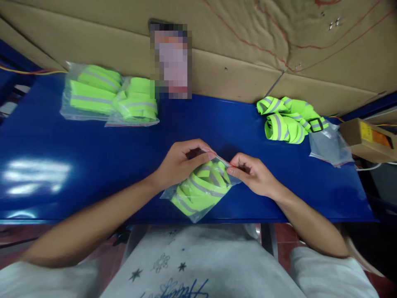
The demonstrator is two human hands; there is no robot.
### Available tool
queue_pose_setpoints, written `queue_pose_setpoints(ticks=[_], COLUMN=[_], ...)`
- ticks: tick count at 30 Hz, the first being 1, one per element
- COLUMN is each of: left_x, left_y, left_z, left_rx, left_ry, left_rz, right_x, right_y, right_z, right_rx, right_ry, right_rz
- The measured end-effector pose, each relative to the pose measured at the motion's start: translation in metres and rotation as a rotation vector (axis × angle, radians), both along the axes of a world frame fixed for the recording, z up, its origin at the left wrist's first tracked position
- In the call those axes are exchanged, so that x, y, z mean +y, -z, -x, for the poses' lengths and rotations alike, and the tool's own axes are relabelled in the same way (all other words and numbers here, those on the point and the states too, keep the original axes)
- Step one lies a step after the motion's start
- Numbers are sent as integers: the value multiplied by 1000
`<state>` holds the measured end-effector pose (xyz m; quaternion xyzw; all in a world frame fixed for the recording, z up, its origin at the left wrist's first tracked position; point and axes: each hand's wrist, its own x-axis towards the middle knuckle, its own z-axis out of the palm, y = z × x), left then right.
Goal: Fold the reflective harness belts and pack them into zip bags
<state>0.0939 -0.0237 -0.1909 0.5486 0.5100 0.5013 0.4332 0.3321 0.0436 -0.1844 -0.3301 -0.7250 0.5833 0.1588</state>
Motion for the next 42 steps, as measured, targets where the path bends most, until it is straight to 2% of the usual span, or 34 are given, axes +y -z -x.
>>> queue_pose_setpoints(ticks=[8, 12, 16, 21, 24, 26, 28, 30, 32, 34, 36, 37, 39, 41, 42], left_x=[1, 0, 5, 10, 11, 11, 9, 5, -2, -9, -12, -11, -4, 6, 10], left_y=[-6, -9, -7, 0, 3, 0, -12, -28, -45, -54, -55, -52, -46, -42, -42], left_z=[3, 2, 9, 20, 24, 28, 33, 42, 58, 83, 117, 137, 178, 214, 229], left_rx=[29, -69, -170, -190, -70, 50, 251, 514, 741, 852, 855, 849, 869, 976, 1022], left_ry=[-41, -41, -49, 8, 190, 288, 285, 208, 124, 49, -53, -199, -337, -390, -373], left_rz=[18, 20, 39, 116, 197, 184, 50, -182, -413, -545, -565, -574, -567, -484, -432], right_x=[10, 8, 11, 14, 18, 20, 18, 9, -3, -14, -21, -23, -23, -20, -19], right_y=[-1, -4, -4, 5, 12, 13, 9, 2, -3, -5, -2, 1, 9, 14, 16], right_z=[-9, -12, -12, -16, -21, -24, -25, -23, -19, -13, -8, -6, -4, -5, -5], right_rx=[-33, -18, -16, 7, 93, 158, 191, 206, 211, 197, 154, 129, 94, 83, 81], right_ry=[46, 90, 88, 230, 344, 383, 373, 272, 96, -79, -192, -227, -259, -260, -261], right_rz=[-21, -129, -140, -147, -131, -130, -177, -305, -452, -538, -579, -597, -632, -641, -640])
